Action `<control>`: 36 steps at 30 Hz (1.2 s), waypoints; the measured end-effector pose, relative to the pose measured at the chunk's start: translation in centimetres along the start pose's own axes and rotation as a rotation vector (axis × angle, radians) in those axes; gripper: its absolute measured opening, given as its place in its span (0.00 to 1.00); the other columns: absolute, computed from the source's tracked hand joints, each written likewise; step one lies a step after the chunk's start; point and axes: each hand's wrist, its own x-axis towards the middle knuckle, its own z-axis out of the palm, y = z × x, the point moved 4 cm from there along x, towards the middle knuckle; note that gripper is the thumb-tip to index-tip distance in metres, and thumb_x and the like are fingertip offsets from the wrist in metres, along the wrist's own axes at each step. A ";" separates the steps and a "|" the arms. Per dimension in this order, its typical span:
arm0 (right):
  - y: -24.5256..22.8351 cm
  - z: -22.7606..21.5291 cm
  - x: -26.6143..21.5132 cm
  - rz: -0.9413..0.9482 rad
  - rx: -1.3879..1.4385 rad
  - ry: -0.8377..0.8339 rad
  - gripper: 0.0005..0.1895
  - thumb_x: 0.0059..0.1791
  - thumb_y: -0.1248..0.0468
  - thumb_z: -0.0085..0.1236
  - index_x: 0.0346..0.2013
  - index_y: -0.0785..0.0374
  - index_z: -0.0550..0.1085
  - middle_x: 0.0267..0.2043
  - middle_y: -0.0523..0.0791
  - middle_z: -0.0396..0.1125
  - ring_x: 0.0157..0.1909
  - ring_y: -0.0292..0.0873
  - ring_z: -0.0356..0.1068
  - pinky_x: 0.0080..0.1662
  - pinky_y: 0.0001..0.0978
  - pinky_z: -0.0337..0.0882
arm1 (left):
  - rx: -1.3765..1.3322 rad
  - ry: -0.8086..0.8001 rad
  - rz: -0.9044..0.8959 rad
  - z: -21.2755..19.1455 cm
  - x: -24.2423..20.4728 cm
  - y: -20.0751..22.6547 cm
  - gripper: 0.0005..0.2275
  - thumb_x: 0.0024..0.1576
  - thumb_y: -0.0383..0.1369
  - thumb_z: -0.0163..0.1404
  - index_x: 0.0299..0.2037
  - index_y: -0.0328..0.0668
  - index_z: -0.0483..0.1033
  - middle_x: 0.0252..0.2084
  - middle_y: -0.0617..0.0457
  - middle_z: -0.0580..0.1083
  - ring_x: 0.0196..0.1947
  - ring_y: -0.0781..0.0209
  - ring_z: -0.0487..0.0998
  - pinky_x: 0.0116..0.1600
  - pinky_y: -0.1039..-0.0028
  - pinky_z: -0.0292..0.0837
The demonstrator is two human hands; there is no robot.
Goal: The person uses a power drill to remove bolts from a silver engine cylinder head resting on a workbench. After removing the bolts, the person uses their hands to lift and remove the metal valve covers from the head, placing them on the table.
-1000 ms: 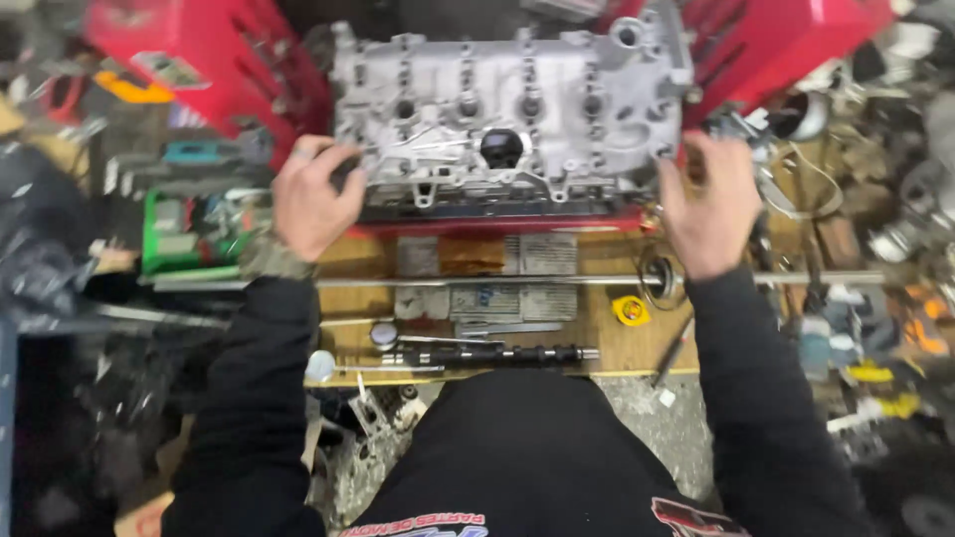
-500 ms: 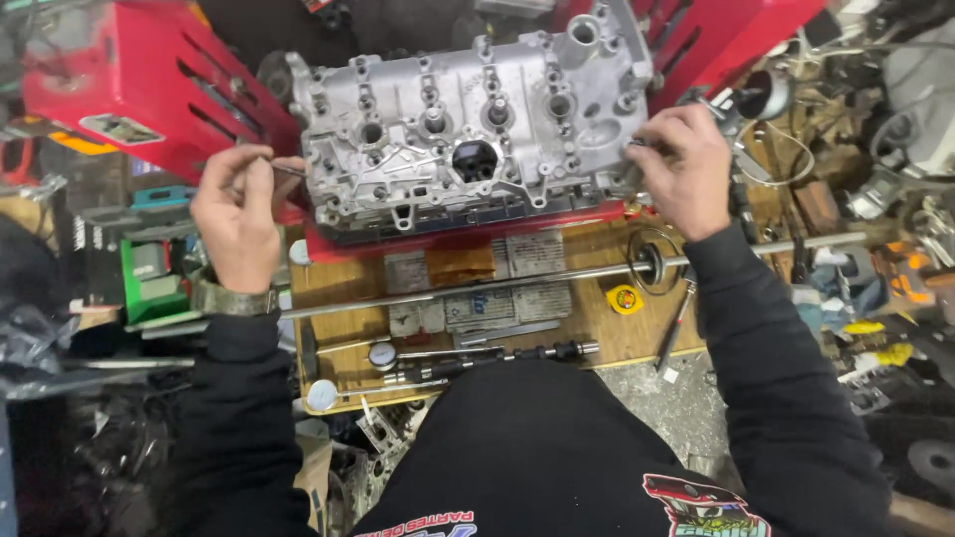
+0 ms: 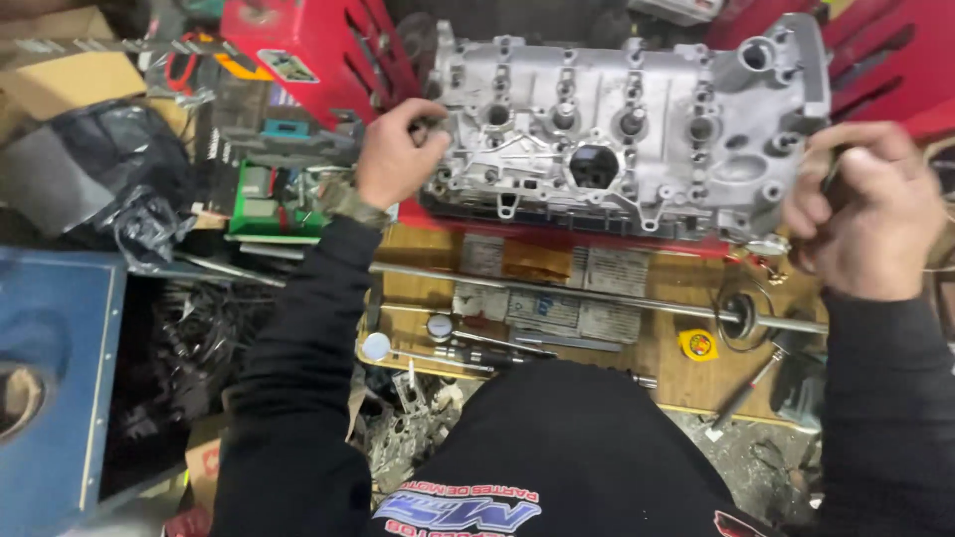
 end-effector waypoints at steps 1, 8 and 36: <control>1.1 0.6 0.0 0.030 -0.250 -0.049 0.13 0.57 0.71 0.42 0.54 0.59 0.71 0.43 0.43 0.68 0.29 0.32 0.61 0.32 0.23 0.64 | 0.073 -0.035 0.061 0.2 0.2 0.7 0.12 0.55 0.31 0.55 0.46 0.36 0.83 0.36 0.50 0.80 0.31 0.59 0.77 0.38 0.71 0.74; 4.4 4.1 -1.2 -0.675 -1.850 -0.215 0.13 0.54 0.56 0.67 0.52 0.54 0.77 0.44 0.43 0.69 0.31 0.47 0.72 0.36 0.36 0.75 | 0.159 -0.245 0.224 1.7 -1.4 5.7 0.14 0.54 0.36 0.58 0.47 0.38 0.86 0.36 0.50 0.84 0.24 0.54 0.77 0.34 0.66 0.73; 7.5 9.9 2.6 -0.363 -1.419 -0.372 0.19 0.52 0.46 0.70 0.43 0.56 0.76 0.31 0.50 0.75 0.37 0.60 0.77 0.41 0.54 0.75 | -0.400 -0.221 -0.117 9.1 -1.2 5.4 0.05 0.61 0.35 0.61 0.40 0.45 0.82 0.35 0.50 0.81 0.42 0.52 0.84 0.47 0.66 0.78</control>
